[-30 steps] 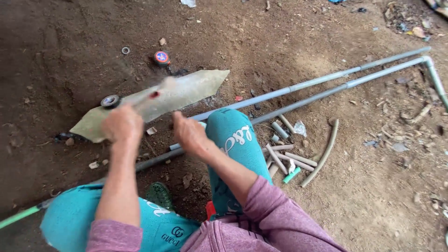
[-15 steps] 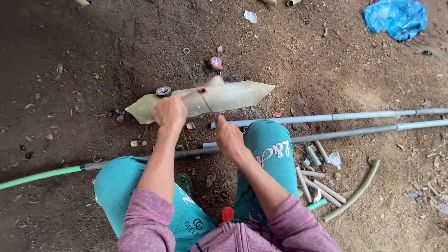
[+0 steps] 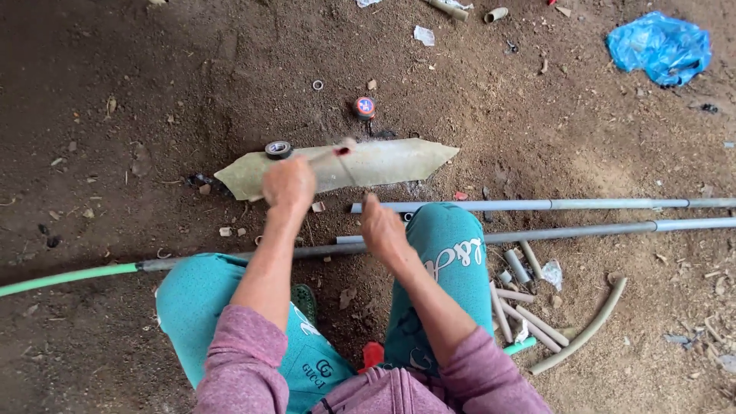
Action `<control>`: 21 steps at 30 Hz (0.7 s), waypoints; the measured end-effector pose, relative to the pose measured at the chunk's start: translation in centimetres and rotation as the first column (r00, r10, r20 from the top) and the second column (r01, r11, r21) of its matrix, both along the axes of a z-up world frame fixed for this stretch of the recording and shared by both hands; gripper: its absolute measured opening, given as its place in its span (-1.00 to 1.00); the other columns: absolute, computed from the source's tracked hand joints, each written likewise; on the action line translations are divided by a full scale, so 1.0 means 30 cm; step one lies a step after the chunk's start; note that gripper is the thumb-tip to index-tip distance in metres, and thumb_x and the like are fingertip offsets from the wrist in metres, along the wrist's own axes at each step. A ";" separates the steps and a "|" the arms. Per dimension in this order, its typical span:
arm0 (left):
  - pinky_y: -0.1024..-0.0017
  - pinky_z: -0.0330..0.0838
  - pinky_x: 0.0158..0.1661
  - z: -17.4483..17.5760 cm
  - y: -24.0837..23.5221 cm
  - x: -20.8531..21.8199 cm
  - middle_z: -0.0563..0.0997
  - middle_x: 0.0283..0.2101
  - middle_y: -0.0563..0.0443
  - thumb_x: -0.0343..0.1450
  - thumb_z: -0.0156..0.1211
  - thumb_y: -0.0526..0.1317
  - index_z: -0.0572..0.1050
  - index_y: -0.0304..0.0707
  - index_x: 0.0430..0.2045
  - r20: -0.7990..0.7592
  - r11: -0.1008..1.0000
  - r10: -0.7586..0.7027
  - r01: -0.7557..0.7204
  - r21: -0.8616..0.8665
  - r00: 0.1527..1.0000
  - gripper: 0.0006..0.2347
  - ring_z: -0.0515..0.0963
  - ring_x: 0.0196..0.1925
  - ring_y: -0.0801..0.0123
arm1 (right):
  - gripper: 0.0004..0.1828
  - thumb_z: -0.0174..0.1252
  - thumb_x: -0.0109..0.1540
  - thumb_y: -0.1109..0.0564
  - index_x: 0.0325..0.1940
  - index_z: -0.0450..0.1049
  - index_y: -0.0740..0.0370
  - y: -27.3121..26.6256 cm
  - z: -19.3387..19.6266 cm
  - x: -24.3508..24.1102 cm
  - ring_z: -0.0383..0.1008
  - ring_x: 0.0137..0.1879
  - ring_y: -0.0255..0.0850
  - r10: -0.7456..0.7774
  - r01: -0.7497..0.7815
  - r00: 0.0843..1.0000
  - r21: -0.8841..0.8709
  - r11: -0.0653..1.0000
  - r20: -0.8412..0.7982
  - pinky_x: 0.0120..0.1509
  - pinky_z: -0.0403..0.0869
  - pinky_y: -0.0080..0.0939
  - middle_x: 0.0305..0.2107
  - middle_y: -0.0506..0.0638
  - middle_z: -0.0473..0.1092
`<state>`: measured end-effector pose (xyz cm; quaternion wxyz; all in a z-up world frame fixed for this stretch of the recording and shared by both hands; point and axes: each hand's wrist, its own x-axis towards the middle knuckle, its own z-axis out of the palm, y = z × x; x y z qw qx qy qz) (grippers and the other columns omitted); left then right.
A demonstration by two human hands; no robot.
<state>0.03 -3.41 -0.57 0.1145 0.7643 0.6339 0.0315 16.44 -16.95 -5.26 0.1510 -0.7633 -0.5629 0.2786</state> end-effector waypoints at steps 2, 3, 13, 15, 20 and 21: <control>0.26 0.51 -0.45 0.034 -0.034 0.022 0.65 -0.55 -0.19 0.58 0.06 -0.33 0.68 -0.43 -0.16 0.038 0.998 -0.058 0.057 0.015 0.998 -0.80 0.65 -0.53 0.21 | -0.74 -0.25 0.47 0.01 0.03 0.34 0.11 0.031 -0.009 0.008 0.65 -0.09 0.44 -0.017 0.015 1.000 0.064 0.998 0.018 -0.04 0.60 0.45 -0.34 0.46 0.54; 0.27 0.54 -0.43 0.045 -0.059 0.041 0.65 -0.53 -0.21 0.60 0.05 -0.33 0.65 -0.44 -0.08 0.094 0.994 -0.109 0.107 0.027 0.990 -0.80 0.62 -0.56 0.23 | -0.77 -0.21 0.46 0.01 0.00 0.32 0.12 0.039 -0.012 0.023 0.65 -0.14 0.46 -0.029 0.022 0.998 0.121 0.992 0.054 -0.07 0.61 0.44 -0.39 0.47 0.53; 0.13 0.57 -0.41 0.050 -0.039 0.021 0.69 -0.47 -0.23 0.55 0.06 -0.31 0.71 -0.43 -0.26 -0.007 0.998 -0.064 0.064 0.001 0.998 -0.77 0.74 -0.39 0.08 | -0.66 -0.17 0.44 0.03 0.20 0.32 0.24 0.022 -0.076 0.021 0.67 -0.17 0.41 0.009 -0.027 0.995 0.173 0.984 0.100 -0.12 0.61 0.45 -0.39 0.49 0.55; 0.27 0.58 -0.40 0.089 -0.089 0.047 0.66 -0.53 -0.21 0.60 0.03 -0.31 0.67 -0.42 -0.18 0.056 0.994 -0.106 0.104 0.026 0.993 -0.78 0.65 -0.52 0.21 | -0.73 -0.20 0.45 -0.03 0.05 0.32 0.13 0.041 -0.055 0.033 0.65 -0.20 0.47 -0.035 0.028 0.998 0.124 0.992 0.052 -0.16 0.59 0.43 -0.45 0.44 0.53; 0.24 0.53 -0.43 0.068 -0.024 -0.011 0.66 -0.51 -0.26 0.59 -0.01 -0.35 0.67 -0.47 -0.17 0.095 1.000 -0.007 0.008 -0.014 0.995 -0.76 0.65 -0.53 0.14 | -0.73 -0.23 0.50 -0.03 0.03 0.35 0.08 -0.010 -0.072 -0.003 0.68 -0.18 0.37 0.010 -0.011 1.000 0.064 0.998 0.018 -0.13 0.64 0.35 -0.42 0.40 0.57; 0.25 0.51 -0.45 0.051 -0.027 -0.017 0.66 -0.52 -0.23 0.57 0.01 -0.36 0.68 -0.45 -0.19 0.057 0.999 -0.051 0.050 0.006 0.997 -0.77 0.67 -0.52 0.17 | -0.72 -0.25 0.51 -0.05 0.04 0.34 0.07 -0.018 -0.090 -0.011 0.69 -0.17 0.34 0.011 -0.012 0.999 0.041 0.999 0.035 -0.10 0.65 0.33 -0.41 0.39 0.57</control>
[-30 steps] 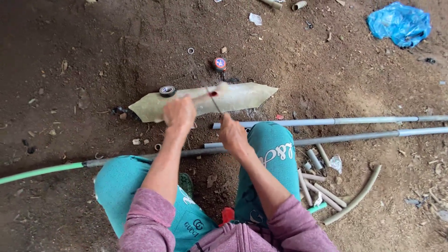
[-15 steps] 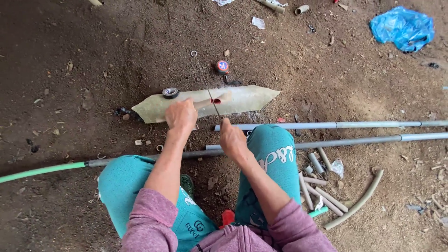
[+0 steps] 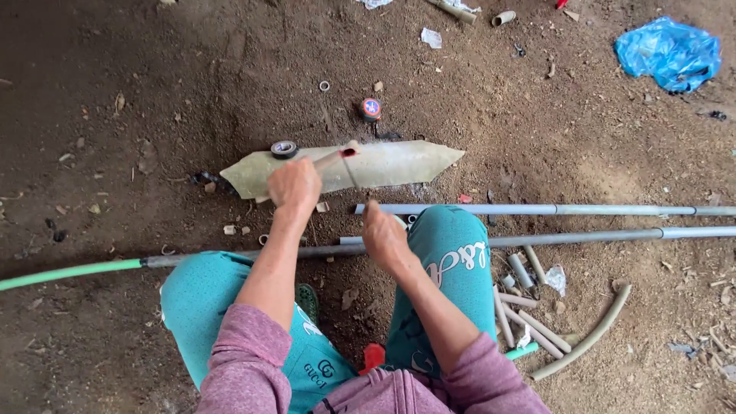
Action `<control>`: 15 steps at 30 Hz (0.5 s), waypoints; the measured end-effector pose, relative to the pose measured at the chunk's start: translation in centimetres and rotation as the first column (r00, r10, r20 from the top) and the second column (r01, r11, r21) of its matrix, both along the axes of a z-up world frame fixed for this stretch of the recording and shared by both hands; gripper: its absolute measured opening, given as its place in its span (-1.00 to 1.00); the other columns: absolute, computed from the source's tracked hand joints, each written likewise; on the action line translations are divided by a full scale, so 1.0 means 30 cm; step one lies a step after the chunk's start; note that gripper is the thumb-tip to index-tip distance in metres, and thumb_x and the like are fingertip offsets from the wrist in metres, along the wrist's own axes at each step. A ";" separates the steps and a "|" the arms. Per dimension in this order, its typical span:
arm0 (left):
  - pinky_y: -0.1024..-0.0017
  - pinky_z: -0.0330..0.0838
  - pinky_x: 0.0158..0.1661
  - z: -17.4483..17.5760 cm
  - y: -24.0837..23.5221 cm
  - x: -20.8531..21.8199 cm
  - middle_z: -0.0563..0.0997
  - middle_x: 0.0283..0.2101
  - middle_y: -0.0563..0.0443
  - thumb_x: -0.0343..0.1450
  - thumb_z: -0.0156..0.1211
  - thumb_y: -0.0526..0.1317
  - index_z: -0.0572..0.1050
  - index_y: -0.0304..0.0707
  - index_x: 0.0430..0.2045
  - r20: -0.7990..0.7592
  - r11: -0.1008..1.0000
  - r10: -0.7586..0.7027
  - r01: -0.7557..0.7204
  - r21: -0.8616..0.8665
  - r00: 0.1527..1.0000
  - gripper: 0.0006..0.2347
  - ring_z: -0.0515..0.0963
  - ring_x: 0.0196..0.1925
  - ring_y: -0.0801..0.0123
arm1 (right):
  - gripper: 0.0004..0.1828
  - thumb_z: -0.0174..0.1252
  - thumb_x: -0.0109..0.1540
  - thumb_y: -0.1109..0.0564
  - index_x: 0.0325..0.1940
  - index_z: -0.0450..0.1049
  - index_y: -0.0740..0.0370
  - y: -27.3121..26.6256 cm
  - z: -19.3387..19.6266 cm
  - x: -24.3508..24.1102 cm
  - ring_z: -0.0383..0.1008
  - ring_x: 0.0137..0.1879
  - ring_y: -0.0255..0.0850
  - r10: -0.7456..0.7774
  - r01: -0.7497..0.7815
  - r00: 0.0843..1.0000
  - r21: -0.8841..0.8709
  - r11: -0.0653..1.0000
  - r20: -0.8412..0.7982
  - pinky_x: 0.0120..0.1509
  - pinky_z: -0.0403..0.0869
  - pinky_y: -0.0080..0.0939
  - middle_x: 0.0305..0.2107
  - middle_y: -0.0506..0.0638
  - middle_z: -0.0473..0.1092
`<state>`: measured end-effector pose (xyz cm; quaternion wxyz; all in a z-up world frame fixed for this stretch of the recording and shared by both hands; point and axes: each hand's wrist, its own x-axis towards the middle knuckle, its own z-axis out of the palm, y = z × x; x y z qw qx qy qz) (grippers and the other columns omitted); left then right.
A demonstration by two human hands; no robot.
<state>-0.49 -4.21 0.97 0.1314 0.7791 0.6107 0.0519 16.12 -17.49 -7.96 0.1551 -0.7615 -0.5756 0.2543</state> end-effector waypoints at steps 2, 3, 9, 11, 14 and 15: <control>0.26 0.52 -0.47 0.007 -0.039 0.045 0.65 -0.54 -0.22 0.58 -0.01 -0.37 0.67 -0.46 -0.16 0.022 1.000 -0.016 0.017 -0.010 1.000 -0.77 0.65 -0.55 0.19 | -0.72 -0.24 0.51 -0.04 0.01 0.34 0.10 0.017 0.070 0.028 0.68 -0.20 0.36 -0.024 0.024 1.000 0.017 1.000 -0.016 -0.15 0.63 0.34 -0.43 0.41 0.56; 0.27 0.54 -0.49 0.018 -0.050 0.069 0.64 -0.56 -0.21 0.59 -0.03 -0.38 0.66 -0.47 -0.12 0.045 0.999 -0.037 0.037 -0.014 0.998 -0.76 0.63 -0.57 0.20 | -0.72 -0.23 0.50 -0.03 -0.02 0.34 0.13 0.033 0.108 0.042 0.67 -0.23 0.38 -0.051 0.053 0.998 0.041 0.998 -0.032 -0.21 0.60 0.35 -0.45 0.42 0.55; 0.27 0.53 -0.44 0.007 0.003 -0.005 0.65 -0.53 -0.24 0.57 0.08 -0.35 0.66 -0.49 -0.15 0.074 0.998 0.058 -0.056 -0.026 0.996 -0.81 0.64 -0.55 0.16 | -0.64 -0.24 0.53 -0.12 0.00 0.33 0.15 -0.044 0.073 0.008 0.65 -0.19 0.42 0.025 -0.025 0.999 -0.002 1.000 -0.044 -0.15 0.60 0.40 -0.41 0.47 0.53; 0.26 0.55 -0.43 -0.002 -0.034 0.041 0.65 -0.53 -0.23 0.58 0.08 -0.33 0.67 -0.47 -0.16 0.046 1.000 0.020 -0.019 -0.012 0.999 -0.81 0.64 -0.54 0.16 | -0.66 -0.25 0.54 -0.07 0.04 0.34 0.17 -0.015 0.127 0.034 0.66 -0.13 0.40 -0.005 0.005 0.998 -0.007 1.000 -0.067 -0.10 0.61 0.41 -0.35 0.49 0.54; 0.27 0.54 -0.42 -0.005 -0.052 0.052 0.66 -0.51 -0.20 0.57 0.12 -0.31 0.67 -0.42 -0.16 0.065 0.997 -0.074 0.072 0.034 0.995 -0.82 0.65 -0.52 0.18 | -0.64 -0.28 0.54 0.03 0.19 0.33 0.31 -0.004 0.257 0.036 0.63 -0.06 0.46 -0.051 0.065 0.977 0.063 0.996 -0.208 -0.07 0.58 0.48 -0.24 0.54 0.54; 0.28 0.51 -0.42 -0.009 -0.058 0.053 0.67 -0.49 -0.20 0.55 0.16 -0.30 0.67 -0.39 -0.15 0.126 0.992 -0.120 0.114 0.055 0.985 -0.84 0.66 -0.51 0.21 | -0.58 -0.28 0.55 0.08 0.30 0.31 0.43 -0.013 0.308 0.041 0.59 -0.05 0.53 -0.051 0.092 0.950 0.120 0.988 -0.309 -0.10 0.55 0.54 -0.20 0.58 0.53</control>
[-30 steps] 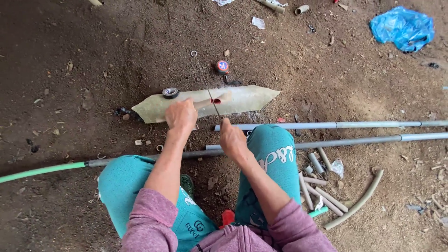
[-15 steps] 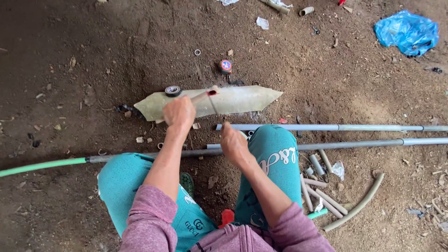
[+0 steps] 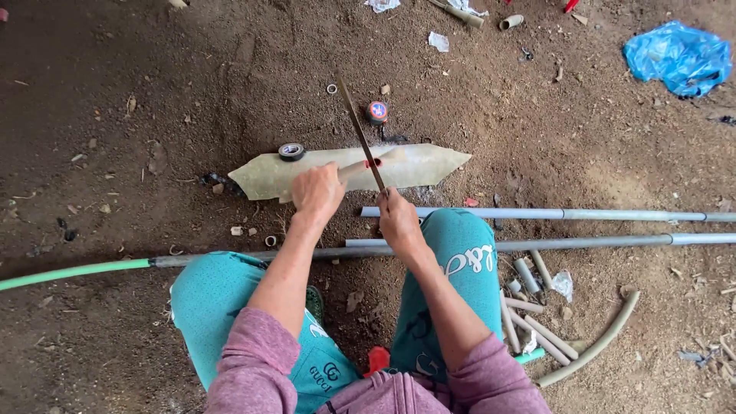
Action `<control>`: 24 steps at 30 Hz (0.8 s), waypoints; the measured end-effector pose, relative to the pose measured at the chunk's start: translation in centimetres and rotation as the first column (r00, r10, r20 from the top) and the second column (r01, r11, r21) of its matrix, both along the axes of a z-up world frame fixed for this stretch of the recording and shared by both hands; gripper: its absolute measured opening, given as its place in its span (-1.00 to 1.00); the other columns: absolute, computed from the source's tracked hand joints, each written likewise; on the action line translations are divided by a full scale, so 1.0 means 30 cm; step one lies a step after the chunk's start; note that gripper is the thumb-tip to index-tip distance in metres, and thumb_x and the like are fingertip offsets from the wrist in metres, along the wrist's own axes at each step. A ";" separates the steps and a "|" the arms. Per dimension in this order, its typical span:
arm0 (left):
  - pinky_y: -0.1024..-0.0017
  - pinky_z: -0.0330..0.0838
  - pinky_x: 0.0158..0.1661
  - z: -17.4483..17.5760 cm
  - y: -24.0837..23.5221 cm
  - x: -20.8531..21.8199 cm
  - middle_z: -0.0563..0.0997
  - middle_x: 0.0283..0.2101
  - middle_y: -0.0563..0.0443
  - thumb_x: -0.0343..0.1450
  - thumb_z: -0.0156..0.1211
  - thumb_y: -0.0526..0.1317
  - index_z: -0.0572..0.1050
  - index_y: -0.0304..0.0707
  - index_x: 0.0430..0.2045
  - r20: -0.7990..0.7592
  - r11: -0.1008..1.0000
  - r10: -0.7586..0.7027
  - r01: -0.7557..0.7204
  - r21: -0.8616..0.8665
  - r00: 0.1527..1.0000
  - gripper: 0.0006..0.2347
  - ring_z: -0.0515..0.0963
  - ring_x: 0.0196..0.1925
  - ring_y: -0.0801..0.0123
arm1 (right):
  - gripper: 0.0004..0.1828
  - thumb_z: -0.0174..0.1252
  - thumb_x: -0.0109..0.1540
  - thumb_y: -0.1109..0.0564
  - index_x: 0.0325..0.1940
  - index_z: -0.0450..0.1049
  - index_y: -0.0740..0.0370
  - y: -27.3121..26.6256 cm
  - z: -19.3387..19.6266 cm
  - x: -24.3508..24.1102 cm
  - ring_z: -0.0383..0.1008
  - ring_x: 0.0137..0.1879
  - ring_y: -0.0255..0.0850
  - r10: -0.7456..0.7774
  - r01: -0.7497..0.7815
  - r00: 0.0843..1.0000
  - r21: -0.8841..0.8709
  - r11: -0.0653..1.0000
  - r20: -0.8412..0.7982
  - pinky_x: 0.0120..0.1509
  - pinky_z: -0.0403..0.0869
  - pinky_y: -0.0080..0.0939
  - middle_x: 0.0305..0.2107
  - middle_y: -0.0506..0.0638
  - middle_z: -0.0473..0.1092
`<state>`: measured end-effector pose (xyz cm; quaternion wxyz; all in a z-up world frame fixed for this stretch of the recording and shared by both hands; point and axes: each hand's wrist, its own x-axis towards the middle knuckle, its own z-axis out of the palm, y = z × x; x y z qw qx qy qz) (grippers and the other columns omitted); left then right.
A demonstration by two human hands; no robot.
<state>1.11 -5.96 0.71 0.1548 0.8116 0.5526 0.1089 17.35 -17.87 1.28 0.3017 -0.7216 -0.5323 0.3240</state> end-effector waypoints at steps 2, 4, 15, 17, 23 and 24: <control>0.28 0.51 -0.40 0.005 0.013 -0.005 0.67 -0.48 -0.20 0.55 0.18 -0.30 0.66 -0.40 -0.14 0.017 1.000 0.014 -0.014 -0.018 1.000 -0.84 0.66 -0.51 0.20 | -0.67 -0.26 0.55 0.05 0.15 0.33 0.31 -0.034 -0.020 0.008 0.60 -0.17 0.49 -0.005 0.003 0.999 0.049 0.999 0.044 -0.18 0.53 0.47 -0.33 0.50 0.52; 0.28 0.52 -0.38 -0.013 0.030 -0.029 0.67 -0.47 -0.20 0.55 0.19 -0.31 0.65 -0.42 -0.13 0.031 0.999 0.039 -0.038 -0.033 0.999 -0.85 0.65 -0.51 0.18 | -0.72 -0.23 0.55 0.02 0.00 0.36 0.18 -0.052 -0.041 0.013 0.60 -0.30 0.45 -0.002 -0.006 0.997 0.103 0.995 0.084 -0.26 0.51 0.39 -0.46 0.41 0.52; -0.24 0.58 -0.03 0.199 0.046 -0.096 0.71 -0.22 -0.49 0.46 0.30 -0.11 0.42 -0.33 -0.11 0.122 0.999 0.018 -0.021 0.027 0.992 -0.71 0.74 -0.10 -0.36 | -0.84 -0.10 0.53 0.02 -0.10 0.31 0.04 -0.121 0.068 -0.015 0.53 -0.48 0.36 -0.129 -0.038 0.931 0.442 0.896 0.341 -0.36 0.44 0.33 -0.64 0.32 0.45; -0.24 0.60 -0.06 0.169 0.063 -0.091 0.70 -0.16 -0.48 0.43 0.33 -0.15 0.36 -0.29 -0.09 0.141 0.998 0.010 -0.018 0.057 0.990 -0.69 0.75 -0.11 -0.37 | -0.88 -0.07 0.52 0.07 -0.06 0.34 0.07 -0.123 0.095 -0.033 0.53 -0.50 0.33 -0.134 -0.047 0.935 0.489 0.871 0.328 -0.39 0.46 0.28 -0.64 0.31 0.45; -0.19 0.63 -0.11 0.126 0.084 -0.072 0.71 -0.18 -0.48 0.45 0.31 -0.21 0.27 -0.24 -0.10 0.174 0.997 0.043 -0.055 0.062 0.984 -0.69 0.77 -0.17 -0.33 | -0.87 -0.02 0.47 0.11 0.08 0.42 0.00 -0.115 0.018 -0.019 0.57 -0.48 0.19 -0.175 -0.041 0.932 0.574 0.818 0.316 -0.38 0.52 0.15 -0.57 0.14 0.52; -0.18 0.61 -0.12 0.102 0.096 -0.072 0.72 -0.20 -0.47 0.46 0.29 -0.21 0.27 -0.24 -0.11 0.170 0.996 0.065 -0.074 0.046 0.983 -0.71 0.77 -0.19 -0.32 | -0.85 -0.01 0.47 0.12 0.08 0.43 -0.02 -0.116 0.007 -0.020 0.58 -0.47 0.15 -0.193 -0.024 0.936 0.600 0.799 0.294 -0.35 0.55 0.08 -0.55 0.12 0.52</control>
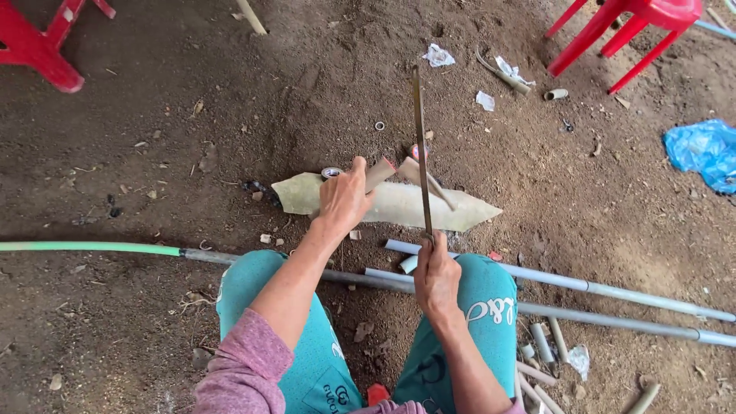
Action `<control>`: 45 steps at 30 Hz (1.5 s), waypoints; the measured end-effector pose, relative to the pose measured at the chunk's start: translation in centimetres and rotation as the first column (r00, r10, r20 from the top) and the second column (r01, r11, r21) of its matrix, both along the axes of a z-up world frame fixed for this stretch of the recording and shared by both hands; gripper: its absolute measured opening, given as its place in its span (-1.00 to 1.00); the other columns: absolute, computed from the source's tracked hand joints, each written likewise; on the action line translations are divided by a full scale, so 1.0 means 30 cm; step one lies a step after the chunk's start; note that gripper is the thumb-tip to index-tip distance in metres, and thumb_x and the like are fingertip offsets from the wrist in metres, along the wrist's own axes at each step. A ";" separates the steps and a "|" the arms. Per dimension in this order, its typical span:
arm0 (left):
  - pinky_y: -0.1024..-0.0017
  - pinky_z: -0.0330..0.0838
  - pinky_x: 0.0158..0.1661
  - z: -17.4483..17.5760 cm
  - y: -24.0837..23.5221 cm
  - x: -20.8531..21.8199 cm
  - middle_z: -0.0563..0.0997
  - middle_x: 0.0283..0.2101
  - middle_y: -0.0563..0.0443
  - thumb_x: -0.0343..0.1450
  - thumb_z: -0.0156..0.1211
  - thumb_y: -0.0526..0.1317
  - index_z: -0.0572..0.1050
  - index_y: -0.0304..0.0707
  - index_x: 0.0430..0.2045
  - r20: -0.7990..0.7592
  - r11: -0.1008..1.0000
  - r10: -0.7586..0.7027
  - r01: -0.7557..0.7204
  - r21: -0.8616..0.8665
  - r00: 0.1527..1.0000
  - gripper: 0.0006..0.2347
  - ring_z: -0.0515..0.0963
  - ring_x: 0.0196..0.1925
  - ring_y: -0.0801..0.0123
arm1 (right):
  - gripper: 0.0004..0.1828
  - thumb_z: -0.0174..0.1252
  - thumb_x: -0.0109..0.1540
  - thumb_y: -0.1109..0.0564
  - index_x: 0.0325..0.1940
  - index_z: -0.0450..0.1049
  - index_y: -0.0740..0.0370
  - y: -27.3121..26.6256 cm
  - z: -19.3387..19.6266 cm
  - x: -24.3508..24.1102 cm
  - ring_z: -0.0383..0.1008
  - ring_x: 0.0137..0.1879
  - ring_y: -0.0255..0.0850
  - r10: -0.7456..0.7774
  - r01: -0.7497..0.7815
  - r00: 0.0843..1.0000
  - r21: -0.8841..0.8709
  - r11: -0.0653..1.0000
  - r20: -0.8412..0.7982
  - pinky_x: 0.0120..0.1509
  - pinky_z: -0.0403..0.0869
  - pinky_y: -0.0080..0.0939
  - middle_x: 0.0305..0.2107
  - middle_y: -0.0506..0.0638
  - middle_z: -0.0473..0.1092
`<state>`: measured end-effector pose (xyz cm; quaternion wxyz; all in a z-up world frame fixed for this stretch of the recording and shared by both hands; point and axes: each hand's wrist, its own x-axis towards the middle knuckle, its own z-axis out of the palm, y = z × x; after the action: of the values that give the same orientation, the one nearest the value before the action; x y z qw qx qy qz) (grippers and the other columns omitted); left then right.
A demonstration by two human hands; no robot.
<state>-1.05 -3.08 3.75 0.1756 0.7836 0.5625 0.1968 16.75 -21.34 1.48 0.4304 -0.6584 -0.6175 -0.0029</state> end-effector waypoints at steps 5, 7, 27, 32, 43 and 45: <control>-0.10 0.63 -0.13 -0.074 0.049 0.018 0.73 -0.22 -0.40 0.43 0.34 -0.22 0.42 -0.23 -0.18 -0.031 1.000 0.003 -0.003 0.012 1.000 -0.79 0.78 -0.16 -0.24 | -0.89 -0.04 0.49 0.05 0.08 0.35 -0.01 0.006 0.001 -0.002 0.61 -0.44 0.23 -0.011 0.024 0.995 -0.127 0.992 0.100 -0.33 0.54 0.25 -0.61 0.18 0.50; -0.10 0.63 -0.11 -0.100 0.065 0.023 0.74 -0.23 -0.40 0.43 0.35 -0.22 0.46 -0.22 -0.19 -0.055 1.000 0.005 -0.006 -0.016 0.998 -0.81 0.79 -0.15 -0.23 | -0.89 -0.03 0.49 0.02 0.07 0.34 0.00 0.012 -0.029 -0.002 0.62 -0.43 0.22 -0.008 0.029 0.992 -0.159 0.987 0.129 -0.33 0.55 0.27 -0.61 0.17 0.51; 0.02 0.64 -0.24 -0.117 0.013 0.114 0.70 -0.41 -0.37 0.49 0.21 -0.30 0.58 -0.32 -0.15 -0.051 0.994 -0.084 0.080 -0.077 0.995 -0.88 0.78 -0.31 -0.11 | -0.76 -0.21 0.52 -0.10 -0.03 0.30 0.00 0.107 -0.050 0.006 0.61 -0.16 0.48 -0.026 0.044 0.999 -0.560 0.828 0.041 -0.05 0.53 0.47 -0.44 0.43 0.52; 0.05 0.61 -0.27 -0.078 0.041 0.048 0.70 -0.41 -0.31 0.48 0.18 -0.38 0.60 -0.37 -0.15 -0.112 0.997 -0.032 0.024 -0.076 0.993 -0.88 0.76 -0.33 -0.05 | -0.74 -0.24 0.52 -0.12 -0.03 0.35 -0.09 0.071 -0.063 -0.005 0.67 -0.13 0.38 -0.018 0.005 1.000 -0.639 0.769 -0.014 0.00 0.56 0.38 -0.42 0.30 0.58; 0.05 0.61 -0.26 -0.098 -0.011 0.083 0.69 -0.45 -0.26 0.47 0.16 -0.42 0.60 -0.42 -0.13 -0.094 0.993 -0.087 0.078 -0.087 0.992 -0.85 0.77 -0.34 -0.05 | -0.73 -0.21 0.51 -0.08 0.00 0.38 0.01 0.094 -0.052 -0.001 0.63 -0.11 0.42 -0.008 -0.055 0.996 -0.661 0.748 -0.092 0.00 0.53 0.40 -0.40 0.39 0.55; 0.13 0.65 -0.17 -0.073 -0.041 0.116 0.67 -0.49 -0.24 0.53 0.05 -0.40 0.62 -0.41 -0.11 -0.083 0.994 -0.090 0.084 -0.068 0.992 -0.82 0.73 -0.40 0.04 | -0.71 -0.22 0.52 -0.07 -0.09 0.38 0.03 0.147 -0.064 0.019 0.67 -0.19 0.32 -0.048 -0.054 0.988 -0.613 0.788 -0.148 -0.09 0.57 0.30 -0.45 0.35 0.55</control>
<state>2.42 -4.31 1.56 0.1846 0.8091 0.5409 0.1368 17.30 -16.92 -0.45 0.2396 -0.7597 -0.5503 0.2503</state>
